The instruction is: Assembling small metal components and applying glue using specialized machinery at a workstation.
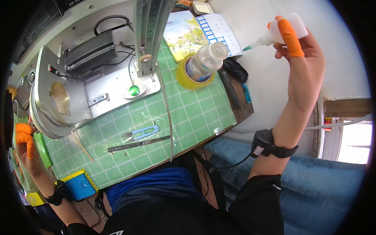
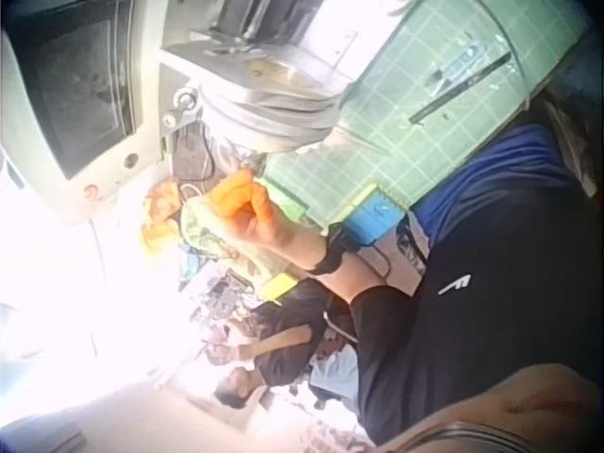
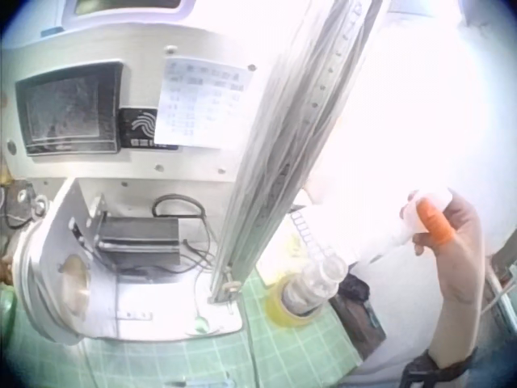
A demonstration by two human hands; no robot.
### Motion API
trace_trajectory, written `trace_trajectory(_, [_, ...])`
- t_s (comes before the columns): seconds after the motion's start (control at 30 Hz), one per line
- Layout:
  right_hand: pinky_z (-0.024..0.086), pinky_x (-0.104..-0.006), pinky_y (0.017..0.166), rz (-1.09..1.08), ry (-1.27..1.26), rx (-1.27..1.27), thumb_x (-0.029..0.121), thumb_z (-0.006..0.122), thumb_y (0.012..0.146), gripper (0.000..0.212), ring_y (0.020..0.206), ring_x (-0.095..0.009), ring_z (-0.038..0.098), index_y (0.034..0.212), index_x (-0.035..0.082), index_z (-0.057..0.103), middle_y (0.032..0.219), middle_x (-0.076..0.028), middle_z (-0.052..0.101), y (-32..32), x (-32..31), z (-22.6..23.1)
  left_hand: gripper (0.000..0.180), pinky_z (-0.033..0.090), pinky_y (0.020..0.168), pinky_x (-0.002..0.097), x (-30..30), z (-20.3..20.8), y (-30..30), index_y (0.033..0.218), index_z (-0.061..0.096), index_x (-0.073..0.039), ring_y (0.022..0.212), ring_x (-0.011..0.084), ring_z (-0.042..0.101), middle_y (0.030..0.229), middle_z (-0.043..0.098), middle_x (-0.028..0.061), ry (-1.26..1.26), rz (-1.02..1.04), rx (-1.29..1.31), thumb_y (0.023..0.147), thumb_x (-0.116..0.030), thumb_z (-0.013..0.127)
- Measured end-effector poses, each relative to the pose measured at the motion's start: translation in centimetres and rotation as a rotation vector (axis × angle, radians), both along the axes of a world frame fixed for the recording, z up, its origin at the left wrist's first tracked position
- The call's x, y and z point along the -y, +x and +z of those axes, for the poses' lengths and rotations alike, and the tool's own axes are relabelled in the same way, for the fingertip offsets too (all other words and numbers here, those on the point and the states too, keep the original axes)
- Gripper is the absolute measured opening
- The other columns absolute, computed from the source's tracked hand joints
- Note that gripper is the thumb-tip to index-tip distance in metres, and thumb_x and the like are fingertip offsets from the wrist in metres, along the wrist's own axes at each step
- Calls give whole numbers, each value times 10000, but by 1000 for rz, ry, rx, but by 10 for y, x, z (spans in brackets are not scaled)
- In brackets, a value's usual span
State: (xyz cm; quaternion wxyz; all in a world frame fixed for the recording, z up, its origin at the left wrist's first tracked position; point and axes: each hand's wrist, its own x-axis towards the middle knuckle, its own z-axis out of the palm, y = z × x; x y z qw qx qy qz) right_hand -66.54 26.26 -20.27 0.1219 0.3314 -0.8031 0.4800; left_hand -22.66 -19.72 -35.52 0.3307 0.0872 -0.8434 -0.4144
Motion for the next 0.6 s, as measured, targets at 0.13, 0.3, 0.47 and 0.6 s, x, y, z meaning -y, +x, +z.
trace_trajectory(0.13, [538,-272,707,7,-7,-53,44,659,941,359,779,-161,688,1274,-90,635,995,-133,718,-14,17,-14,107,248,1202,649,6,-7,5,983,595,-40,1029,245,586,1047,589,133,33,-11,-3,947,-131,640])
trace_trajectory(0.3, [537,-276,702,-16,-14,-62,87,710,939,389,772,-158,683,1275,-93,631,987,-133,719,-18,26,-22,172,311,1183,557,11,-3,13,1091,633,-29,1120,255,606,1146,623,140,14,-132,38,977,-157,651])
trace_trajectory(0.47, [537,-275,703,13,-65,-64,90,718,942,388,772,-155,677,1273,-93,630,979,-136,721,-19,28,-25,127,281,1176,699,-3,-10,14,914,580,-48,998,242,602,1007,592,122,92,176,-31,950,-148,649])
trace_trajectory(0.6, [541,-277,703,72,-108,-45,87,715,945,371,769,-153,670,1261,-90,635,972,-134,718,-18,30,-25,133,281,1173,698,-2,-4,9,903,572,-59,995,243,596,1002,578,122,61,103,-30,947,-153,654])
